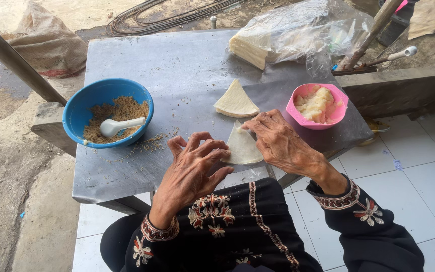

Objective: The person folds thin triangular wrappers into cones, scoops a brown granular filling into each cone with a spoon, and seals them by hand. The finished wrapped items are stacked on the table.

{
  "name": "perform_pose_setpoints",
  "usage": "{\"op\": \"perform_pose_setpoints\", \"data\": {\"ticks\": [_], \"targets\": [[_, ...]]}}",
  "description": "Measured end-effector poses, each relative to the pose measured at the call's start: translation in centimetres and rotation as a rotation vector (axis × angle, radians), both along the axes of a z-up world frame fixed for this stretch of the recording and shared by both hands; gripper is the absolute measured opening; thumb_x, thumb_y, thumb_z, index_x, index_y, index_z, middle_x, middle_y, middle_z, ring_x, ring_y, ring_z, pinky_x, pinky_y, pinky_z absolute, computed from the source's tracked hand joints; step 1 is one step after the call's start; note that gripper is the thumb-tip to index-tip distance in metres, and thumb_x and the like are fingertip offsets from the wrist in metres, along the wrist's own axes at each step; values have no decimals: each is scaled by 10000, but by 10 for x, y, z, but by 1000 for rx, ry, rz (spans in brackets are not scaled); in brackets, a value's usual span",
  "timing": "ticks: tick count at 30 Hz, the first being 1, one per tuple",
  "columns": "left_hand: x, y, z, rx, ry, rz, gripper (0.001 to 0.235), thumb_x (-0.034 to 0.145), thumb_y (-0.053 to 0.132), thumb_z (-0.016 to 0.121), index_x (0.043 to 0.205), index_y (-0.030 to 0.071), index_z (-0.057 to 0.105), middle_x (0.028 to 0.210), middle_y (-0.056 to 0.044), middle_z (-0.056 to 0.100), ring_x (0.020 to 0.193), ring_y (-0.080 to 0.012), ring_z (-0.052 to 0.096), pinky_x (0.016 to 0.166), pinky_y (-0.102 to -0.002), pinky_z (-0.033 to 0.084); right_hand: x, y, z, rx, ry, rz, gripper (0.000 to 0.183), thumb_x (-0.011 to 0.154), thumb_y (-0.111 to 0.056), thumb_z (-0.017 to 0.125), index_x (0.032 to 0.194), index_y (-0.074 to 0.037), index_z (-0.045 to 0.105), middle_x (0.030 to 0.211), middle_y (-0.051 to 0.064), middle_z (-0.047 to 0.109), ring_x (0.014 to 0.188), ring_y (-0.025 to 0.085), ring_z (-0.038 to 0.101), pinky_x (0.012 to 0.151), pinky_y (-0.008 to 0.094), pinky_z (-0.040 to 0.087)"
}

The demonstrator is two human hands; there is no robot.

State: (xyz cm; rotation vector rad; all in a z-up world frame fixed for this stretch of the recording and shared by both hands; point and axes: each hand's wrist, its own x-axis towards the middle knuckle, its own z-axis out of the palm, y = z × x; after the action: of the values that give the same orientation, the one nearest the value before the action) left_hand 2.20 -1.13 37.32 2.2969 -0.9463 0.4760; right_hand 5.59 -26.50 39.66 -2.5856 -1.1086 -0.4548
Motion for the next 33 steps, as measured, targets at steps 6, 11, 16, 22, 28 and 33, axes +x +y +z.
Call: {"op": "perform_pose_setpoints", "data": {"ticks": [6, 11, 16, 22, 28, 33], "targets": [[-1, 0, 3, 10, -1, 9, 308, 828, 425, 766, 987, 162, 773, 1185, 41, 704, 1209, -218, 526, 988, -477, 244, 0, 15, 2, -86, 34, -44, 532, 759, 13, 602, 1291, -21, 605, 1141, 194, 588, 1077, 368, 490, 944, 448, 452], [-1, 2, -1, 15, -18, 13, 296, 846, 419, 757, 991, 162, 774, 1171, 43, 716, 1189, -214, 535, 998, -490, 253, -3, 9, 4, -49, -12, -12, 421, 817, 1, 592, 1236, -41, 600, 1177, 145, 610, 1150, 334, 510, 1017, 461, 428], [-2, 1, -2, -10, -32, 22, 316, 837, 419, 757, 996, 147, 777, 1153, 37, 715, 1180, -213, 544, 995, -497, 256, 4, 9, -1, -43, -47, -21, 543, 786, 27, 587, 1329, 5, 581, 1211, 156, 583, 1137, 349, 455, 1013, 467, 404], [-3, 5, 0, 5, -44, 15, 296, 833, 413, 755, 960, 147, 781, 1140, 37, 720, 1137, -206, 552, 956, -492, 273, -9, 20, -10, -99, -144, -66, 516, 783, 27, 619, 1298, -6, 629, 1180, 124, 553, 1145, 360, 398, 995, 452, 413], [-1, 6, -5, -17, -46, 13, 336, 856, 425, 749, 1005, 126, 776, 1140, 20, 718, 1129, -201, 557, 963, -468, 295, -25, 10, -1, -89, -147, -46, 485, 735, 19, 623, 1213, -43, 671, 1164, 103, 542, 1141, 364, 386, 985, 483, 405], [0, 3, -6, -3, -56, 27, 354, 839, 423, 748, 1030, 126, 769, 1132, 11, 721, 1134, -198, 558, 978, -482, 287, -6, 19, -2, -108, -147, -79, 497, 758, 0, 645, 1254, -15, 673, 1190, 131, 519, 1144, 365, 368, 968, 482, 382]]}}
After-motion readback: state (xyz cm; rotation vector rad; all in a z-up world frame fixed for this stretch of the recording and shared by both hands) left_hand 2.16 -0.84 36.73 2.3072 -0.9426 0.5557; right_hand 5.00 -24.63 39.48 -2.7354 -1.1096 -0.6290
